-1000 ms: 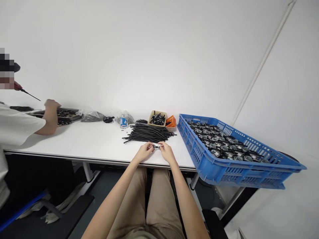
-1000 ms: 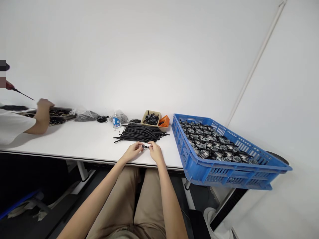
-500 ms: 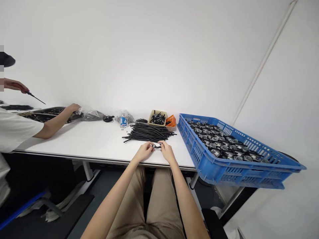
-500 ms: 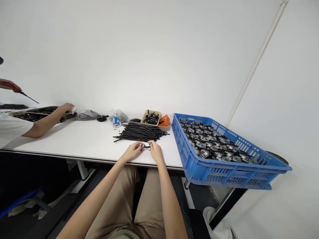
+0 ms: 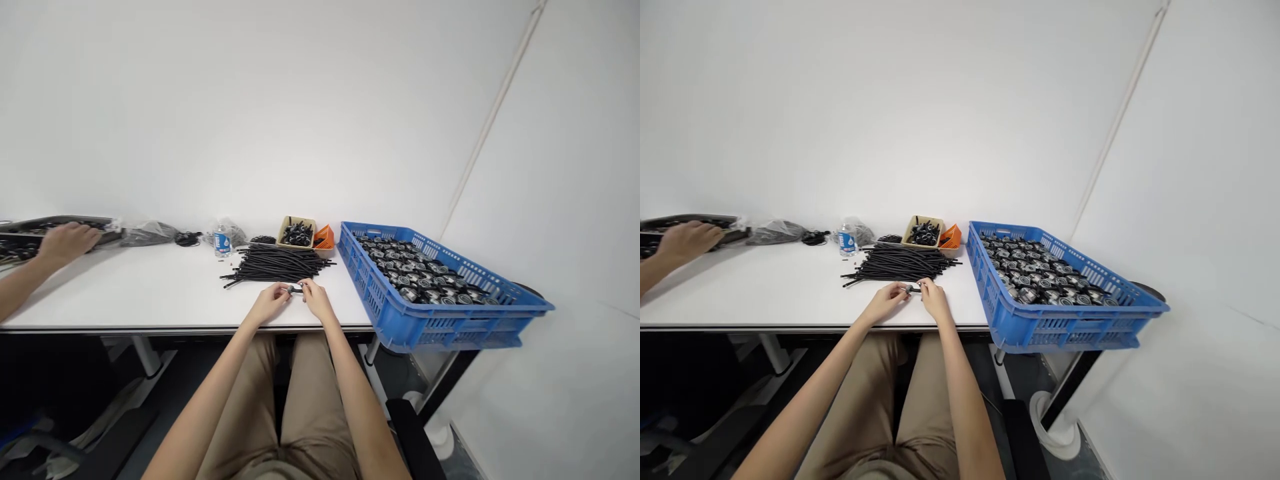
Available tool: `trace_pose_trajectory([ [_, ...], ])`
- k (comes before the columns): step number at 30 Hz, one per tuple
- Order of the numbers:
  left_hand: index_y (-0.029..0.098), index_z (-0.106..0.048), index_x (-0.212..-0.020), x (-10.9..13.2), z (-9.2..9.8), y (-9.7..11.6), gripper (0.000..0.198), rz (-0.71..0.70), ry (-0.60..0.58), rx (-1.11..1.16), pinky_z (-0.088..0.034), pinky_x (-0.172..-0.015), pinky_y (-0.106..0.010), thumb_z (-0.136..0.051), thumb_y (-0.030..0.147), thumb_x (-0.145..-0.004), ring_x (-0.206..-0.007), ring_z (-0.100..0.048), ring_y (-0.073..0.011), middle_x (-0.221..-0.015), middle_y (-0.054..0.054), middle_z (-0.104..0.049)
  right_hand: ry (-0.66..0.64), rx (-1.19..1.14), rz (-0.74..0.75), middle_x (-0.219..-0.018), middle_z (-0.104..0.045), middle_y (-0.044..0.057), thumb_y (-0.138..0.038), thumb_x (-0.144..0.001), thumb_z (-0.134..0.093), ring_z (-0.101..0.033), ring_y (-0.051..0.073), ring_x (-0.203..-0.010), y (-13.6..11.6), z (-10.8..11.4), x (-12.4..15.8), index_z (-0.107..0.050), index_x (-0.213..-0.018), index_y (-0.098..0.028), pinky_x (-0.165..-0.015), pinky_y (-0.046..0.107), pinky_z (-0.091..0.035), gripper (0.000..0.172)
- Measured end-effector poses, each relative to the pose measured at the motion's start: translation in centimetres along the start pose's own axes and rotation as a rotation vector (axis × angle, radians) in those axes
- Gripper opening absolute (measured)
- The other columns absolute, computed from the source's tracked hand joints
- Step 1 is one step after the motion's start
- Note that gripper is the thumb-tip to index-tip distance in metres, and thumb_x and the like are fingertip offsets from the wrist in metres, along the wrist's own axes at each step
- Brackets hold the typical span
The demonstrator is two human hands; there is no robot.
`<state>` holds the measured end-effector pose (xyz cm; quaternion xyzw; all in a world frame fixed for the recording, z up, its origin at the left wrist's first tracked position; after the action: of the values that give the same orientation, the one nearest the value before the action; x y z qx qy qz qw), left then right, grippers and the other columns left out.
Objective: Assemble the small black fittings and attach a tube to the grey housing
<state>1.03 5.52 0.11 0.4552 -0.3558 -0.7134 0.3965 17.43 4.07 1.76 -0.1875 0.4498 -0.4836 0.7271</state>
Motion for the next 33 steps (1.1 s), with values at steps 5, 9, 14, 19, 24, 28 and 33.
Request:
trace_pose_trajectory([
  [5, 0.017, -0.06, -0.098, -0.4, 0.1, -0.5, 0.051, 0.003, 0.018, -0.017, -0.053, -0.084, -0.036, -0.063, 0.061, -0.072, -0.086, -0.069, -0.0236, -0.091, -0.008, -0.072, -0.002, 0.018, 0.017, -0.073, -0.064, -0.002, -0.018, -0.095, -0.049, -0.063, 0.015, -0.073, 0.1, 0.0, -0.2, -0.065, -0.11, -0.024, -0.073, 0.022, -0.045, 0.023],
  [9, 0.019, -0.059, -0.103, -0.8, 0.6, -1.0, 0.054, -0.005, 0.036, -0.116, -0.053, -0.085, -0.036, -0.063, 0.063, -0.072, -0.089, -0.068, -0.0239, -0.096, -0.007, -0.07, 0.012, 0.042, 0.049, -0.089, -0.069, 0.0, -0.017, -0.094, -0.053, -0.065, 0.015, -0.085, -0.1, 0.2, -0.4, -0.065, -0.11, -0.025, -0.08, 0.022, -0.046, 0.021],
  [14, 0.019, -0.06, -0.099, -1.1, 0.8, -1.4, 0.056, -0.011, 0.033, -0.173, -0.053, -0.083, -0.035, -0.062, 0.067, -0.072, -0.086, -0.068, -0.0243, -0.1, -0.008, -0.07, 0.014, 0.066, 0.046, -0.092, -0.069, 0.0, -0.014, -0.093, -0.056, -0.064, 0.014, -0.086, -0.2, 0.2, -0.5, -0.065, -0.11, -0.024, -0.082, 0.022, -0.046, 0.021],
  [19, 0.02, -0.059, -0.095, -0.9, 0.7, -0.8, 0.055, -0.034, 0.046, -0.189, -0.052, -0.079, -0.033, -0.062, 0.07, -0.07, -0.084, -0.068, -0.0231, -0.098, -0.006, -0.07, 0.018, 0.047, 0.071, -0.09, -0.069, -0.001, -0.013, -0.092, -0.057, -0.063, 0.015, -0.087, 0.0, 0.2, -0.5, -0.065, -0.111, -0.024, -0.085, 0.024, -0.046, 0.023],
  [24, 0.02, -0.057, -0.089, -0.2, 0.4, 0.6, 0.053, -0.027, 0.041, -0.127, -0.052, -0.076, -0.032, -0.059, 0.07, -0.071, -0.081, -0.067, -0.0221, -0.092, -0.006, -0.069, 0.011, 0.014, 0.058, -0.09, -0.069, 0.0, -0.014, -0.087, -0.063, -0.063, 0.015, -0.082, 0.0, 0.0, -0.4, -0.066, -0.109, -0.023, -0.083, 0.025, -0.048, 0.024],
  [28, 0.02, -0.057, -0.087, 0.2, 0.4, 1.3, 0.046, -0.018, 0.074, -0.121, -0.05, -0.068, -0.03, -0.056, 0.064, -0.075, -0.069, -0.064, -0.019, -0.087, -0.005, -0.068, -0.017, -0.011, 0.075, -0.085, -0.068, 0.0, -0.016, -0.085, -0.064, -0.063, 0.015, -0.08, -0.3, -0.4, -0.2, -0.067, -0.105, -0.023, -0.08, 0.026, -0.049, 0.021],
  [33, 0.02, -0.055, -0.084, 0.4, 0.3, 1.0, 0.033, -0.021, 0.091, -0.064, -0.05, -0.068, -0.031, -0.056, 0.052, -0.078, -0.069, -0.064, -0.0195, -0.082, -0.004, -0.066, -0.091, -0.037, 0.078, -0.077, -0.066, -0.002, -0.014, -0.078, -0.065, -0.062, 0.014, -0.074, -0.4, -0.9, 0.1, -0.068, -0.102, -0.02, -0.076, 0.026, -0.049, 0.025],
])
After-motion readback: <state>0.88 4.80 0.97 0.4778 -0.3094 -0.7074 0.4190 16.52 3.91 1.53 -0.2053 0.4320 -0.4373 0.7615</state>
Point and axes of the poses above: each hand's wrist, its own x-axis away from the middle knuckle, its own z-axis out of the back of the hand, y = z × x, the point moved 5 cm from there along -x, towards the middle knuckle
